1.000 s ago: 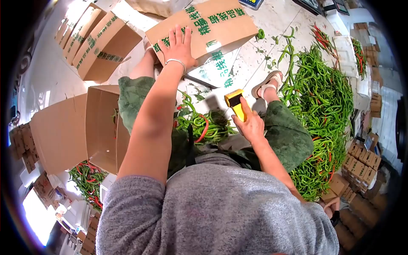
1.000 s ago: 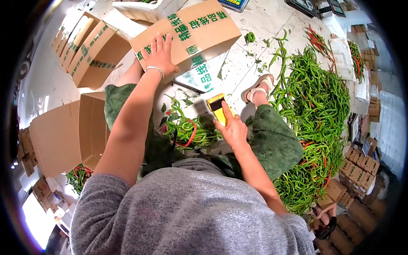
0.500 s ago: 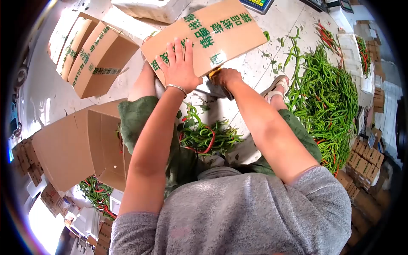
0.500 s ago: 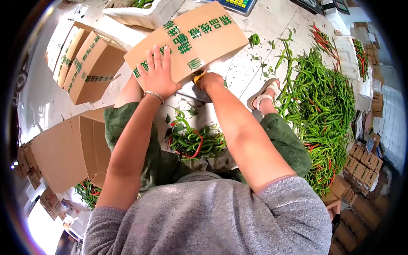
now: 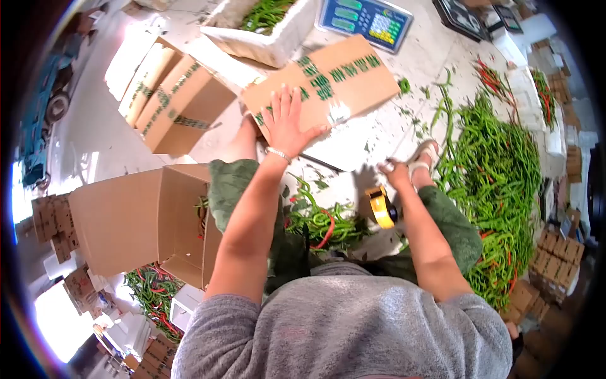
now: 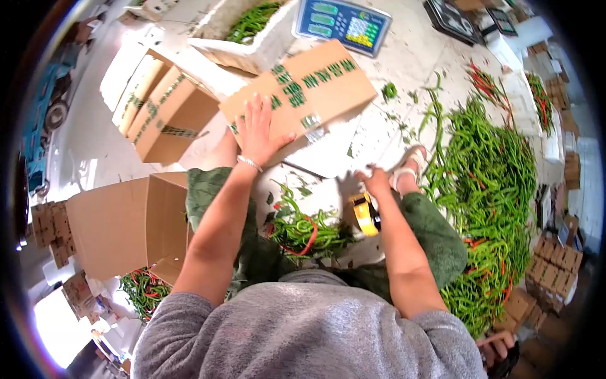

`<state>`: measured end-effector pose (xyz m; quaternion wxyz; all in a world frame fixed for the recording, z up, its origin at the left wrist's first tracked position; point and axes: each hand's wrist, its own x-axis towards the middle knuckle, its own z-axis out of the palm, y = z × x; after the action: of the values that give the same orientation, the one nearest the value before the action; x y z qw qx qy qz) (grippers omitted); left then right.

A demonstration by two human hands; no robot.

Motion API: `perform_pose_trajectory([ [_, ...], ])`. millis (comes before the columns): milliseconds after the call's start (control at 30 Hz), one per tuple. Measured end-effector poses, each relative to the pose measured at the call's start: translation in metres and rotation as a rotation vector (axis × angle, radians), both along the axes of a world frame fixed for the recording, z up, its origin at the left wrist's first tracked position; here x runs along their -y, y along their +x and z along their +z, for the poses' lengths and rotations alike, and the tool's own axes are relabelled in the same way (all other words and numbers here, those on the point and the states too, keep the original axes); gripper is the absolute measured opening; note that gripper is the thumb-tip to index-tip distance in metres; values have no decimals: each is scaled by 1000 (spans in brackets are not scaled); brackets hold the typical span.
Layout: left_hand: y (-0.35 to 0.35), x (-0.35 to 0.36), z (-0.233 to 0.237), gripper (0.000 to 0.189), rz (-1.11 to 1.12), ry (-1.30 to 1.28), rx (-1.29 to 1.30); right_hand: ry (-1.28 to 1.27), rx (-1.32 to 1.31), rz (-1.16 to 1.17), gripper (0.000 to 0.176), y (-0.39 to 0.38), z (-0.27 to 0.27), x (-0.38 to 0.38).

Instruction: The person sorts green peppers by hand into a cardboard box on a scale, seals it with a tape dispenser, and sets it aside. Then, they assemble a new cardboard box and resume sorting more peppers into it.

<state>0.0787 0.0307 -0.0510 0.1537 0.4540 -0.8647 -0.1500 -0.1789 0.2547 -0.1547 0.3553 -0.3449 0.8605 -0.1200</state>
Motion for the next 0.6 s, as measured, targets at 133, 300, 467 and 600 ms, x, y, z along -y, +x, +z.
perform_pose_trajectory([
  [133, 34, -2, 5, 82, 690, 205, -707, -642, -197, -149, 73, -68, 21, 111],
  [300, 39, 20, -66, 51, 537, 1135, -1449, -508, 306, -154, 65, -82, 68, 200],
  [467, 43, 30, -95, 49, 619, 1231, -1603, -391, 526, -282, 59, -48, 108, 198],
  [600, 68, 37, -49, 41, 419, 1382, -1658, -380, 406, -266, 58, -26, 134, 203],
])
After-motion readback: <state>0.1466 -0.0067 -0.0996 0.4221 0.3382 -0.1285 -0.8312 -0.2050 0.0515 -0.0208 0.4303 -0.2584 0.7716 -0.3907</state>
